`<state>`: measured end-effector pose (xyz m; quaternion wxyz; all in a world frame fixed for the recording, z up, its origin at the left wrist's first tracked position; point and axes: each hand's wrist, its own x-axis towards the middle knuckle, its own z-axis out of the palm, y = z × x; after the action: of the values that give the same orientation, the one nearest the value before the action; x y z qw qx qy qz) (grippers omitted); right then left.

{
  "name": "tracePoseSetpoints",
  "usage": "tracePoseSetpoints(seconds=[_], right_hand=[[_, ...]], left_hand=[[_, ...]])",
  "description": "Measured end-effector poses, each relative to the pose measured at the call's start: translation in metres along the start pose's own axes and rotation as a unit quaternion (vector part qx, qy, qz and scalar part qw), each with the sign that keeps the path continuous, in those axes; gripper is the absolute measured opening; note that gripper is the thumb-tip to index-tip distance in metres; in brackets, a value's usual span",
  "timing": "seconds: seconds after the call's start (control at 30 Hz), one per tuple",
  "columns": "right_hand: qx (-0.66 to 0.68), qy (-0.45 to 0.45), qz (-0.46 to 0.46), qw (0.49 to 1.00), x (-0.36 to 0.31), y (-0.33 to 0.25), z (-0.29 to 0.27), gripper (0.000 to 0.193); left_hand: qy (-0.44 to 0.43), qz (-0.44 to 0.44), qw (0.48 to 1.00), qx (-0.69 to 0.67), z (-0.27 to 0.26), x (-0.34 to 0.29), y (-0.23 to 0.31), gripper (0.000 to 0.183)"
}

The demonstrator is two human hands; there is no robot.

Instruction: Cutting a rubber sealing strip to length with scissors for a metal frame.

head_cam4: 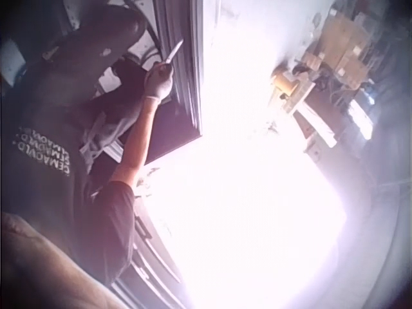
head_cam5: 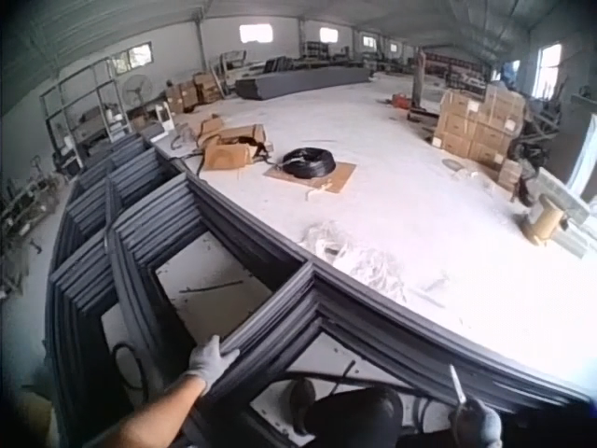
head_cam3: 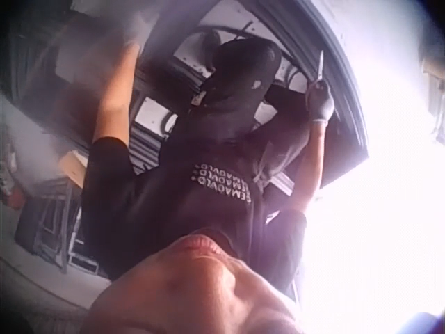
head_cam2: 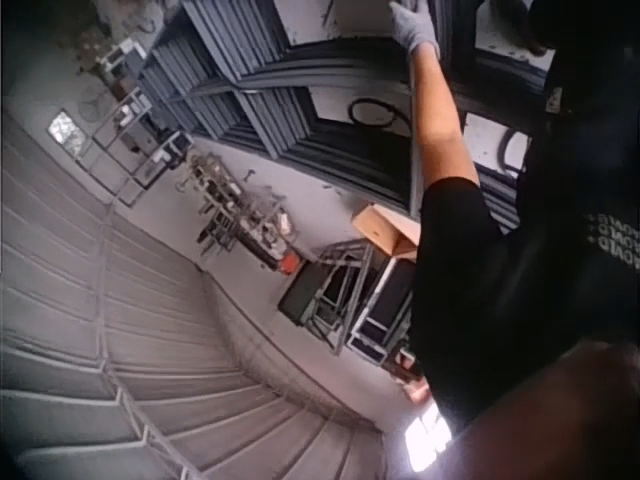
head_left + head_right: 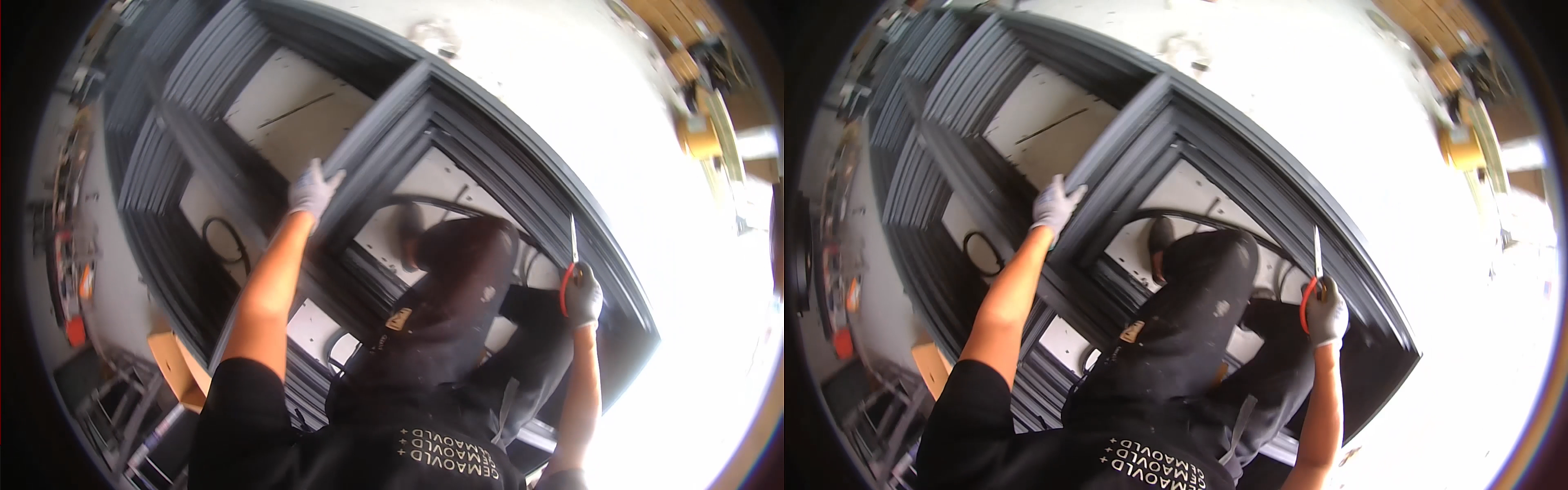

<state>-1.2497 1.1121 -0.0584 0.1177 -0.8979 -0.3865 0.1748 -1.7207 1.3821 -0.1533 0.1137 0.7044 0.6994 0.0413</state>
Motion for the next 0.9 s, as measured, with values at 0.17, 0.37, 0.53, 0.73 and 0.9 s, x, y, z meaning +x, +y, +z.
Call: tracePoseSetpoints(seconds=[0.17,0.37,0.53,0.73,0.9], right_hand=[[0.058,0.133,-0.068,0.987,-0.047,0.008,-0.022,0.019],[0.121,0.241,0.04,0.962,-0.147,0.018,-0.055,0.042],[0.183,0.284,0.257,0.905,-0.25,0.047,-0.049,0.04],[0.361,0.523,0.383,0.671,-0.369,0.176,0.073,0.033],[0.598,0.527,0.544,0.262,-0.432,0.191,0.087,0.032]], left_hand=[[-0.028,0.007,0.993,-0.118,-0.026,-0.039,0.005,0.055],[-0.065,0.04,0.996,0.041,0.001,0.018,-0.098,0.074],[-0.145,-0.017,0.979,0.142,-0.008,0.053,-0.107,0.079],[-0.179,-0.044,0.945,0.272,-0.026,0.011,-0.046,0.082],[-0.156,0.022,0.914,0.374,-0.045,-0.053,0.011,0.07]])
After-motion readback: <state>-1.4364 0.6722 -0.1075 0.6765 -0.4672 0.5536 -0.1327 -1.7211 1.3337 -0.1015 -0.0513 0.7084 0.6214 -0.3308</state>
